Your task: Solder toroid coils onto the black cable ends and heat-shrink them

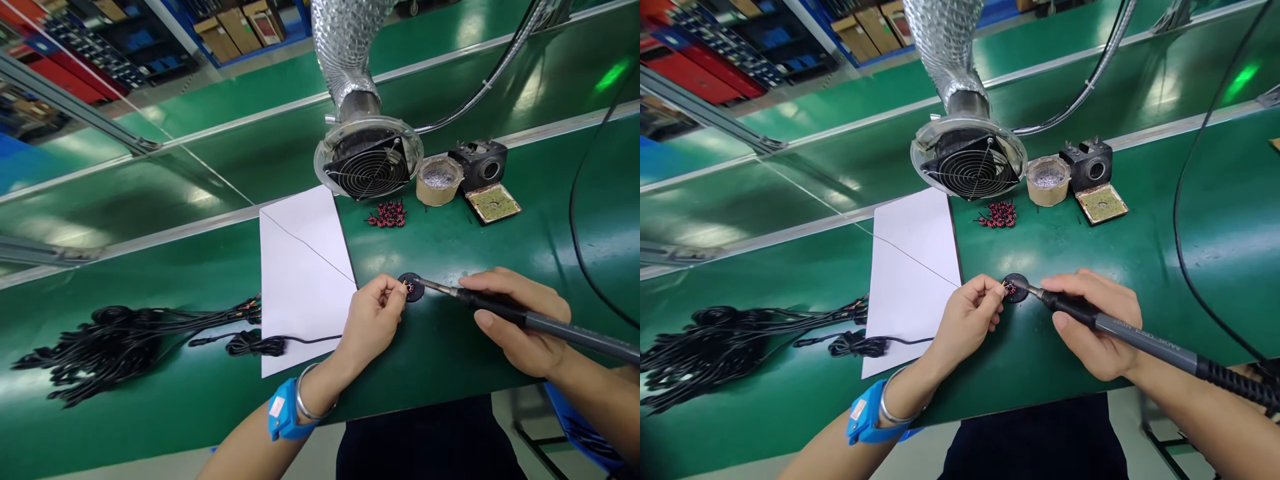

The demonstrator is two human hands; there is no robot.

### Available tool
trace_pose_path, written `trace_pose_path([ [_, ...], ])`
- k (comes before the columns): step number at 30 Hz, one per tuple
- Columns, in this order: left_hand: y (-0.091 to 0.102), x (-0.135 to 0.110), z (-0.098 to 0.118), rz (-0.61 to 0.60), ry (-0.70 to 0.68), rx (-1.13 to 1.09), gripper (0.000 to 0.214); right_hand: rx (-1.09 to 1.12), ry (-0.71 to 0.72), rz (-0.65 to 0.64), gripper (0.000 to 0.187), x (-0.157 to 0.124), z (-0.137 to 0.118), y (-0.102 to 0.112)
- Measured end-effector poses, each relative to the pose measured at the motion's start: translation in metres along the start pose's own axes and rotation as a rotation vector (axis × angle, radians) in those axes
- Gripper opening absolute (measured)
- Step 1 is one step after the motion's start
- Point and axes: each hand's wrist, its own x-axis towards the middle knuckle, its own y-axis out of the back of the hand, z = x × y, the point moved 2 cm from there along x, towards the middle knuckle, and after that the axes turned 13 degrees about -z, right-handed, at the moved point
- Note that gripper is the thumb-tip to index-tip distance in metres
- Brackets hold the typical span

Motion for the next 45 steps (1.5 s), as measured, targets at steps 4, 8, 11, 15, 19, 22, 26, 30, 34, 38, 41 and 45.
trace_pose_path([
  [4, -0.001, -0.001, -0.004, -0.01, -0.012, 0.017, 0.024, 0.023, -0.016, -0.017, 0.022, 0.001, 0.002, -0.002],
  [8, 0.0, -0.001, -0.006, -0.017, -0.02, 0.031, 0.024, 0.034, -0.016, -0.037, 0.024, 0.003, 0.005, -0.003],
  [11, 0.0, -0.002, -0.005, -0.018, -0.025, 0.037, 0.024, 0.037, -0.018, -0.048, 0.025, 0.003, 0.006, -0.004],
  [15, 0.0, -0.003, -0.004, -0.023, -0.023, 0.047, 0.024, 0.04, -0.008, -0.06, 0.026, 0.004, 0.004, -0.004],
  [19, 0.001, -0.002, -0.004, -0.024, -0.041, 0.066, 0.024, 0.038, 0.009, -0.065, 0.027, 0.005, 0.001, -0.005],
  [22, 0.0, -0.002, -0.004, -0.026, -0.045, 0.072, 0.025, 0.033, 0.025, -0.073, 0.028, 0.006, -0.001, -0.005],
  [26, 0.0, -0.002, -0.003, -0.022, -0.047, 0.08, 0.025, 0.038, 0.045, -0.085, 0.028, 0.007, -0.003, -0.006],
  [30, 0.0, -0.002, -0.004, -0.025, -0.044, 0.08, 0.025, 0.042, 0.063, -0.074, 0.028, 0.008, -0.006, -0.005],
  [34, 0.0, -0.002, -0.004, -0.022, -0.046, 0.088, 0.024, 0.036, 0.058, -0.06, 0.028, 0.007, -0.006, -0.003],
  [38, 0.0, -0.002, -0.003, -0.023, -0.044, 0.087, 0.024, 0.027, 0.054, -0.065, 0.029, 0.006, -0.006, -0.002],
  [41, 0.0, -0.002, -0.003, -0.025, -0.04, 0.083, 0.024, 0.013, 0.057, -0.057, 0.029, 0.007, -0.005, -0.002],
  [45, 0.0, -0.002, -0.003, -0.041, -0.018, 0.062, 0.024, -0.003, 0.056, -0.05, 0.028, 0.007, -0.005, -0.002],
])
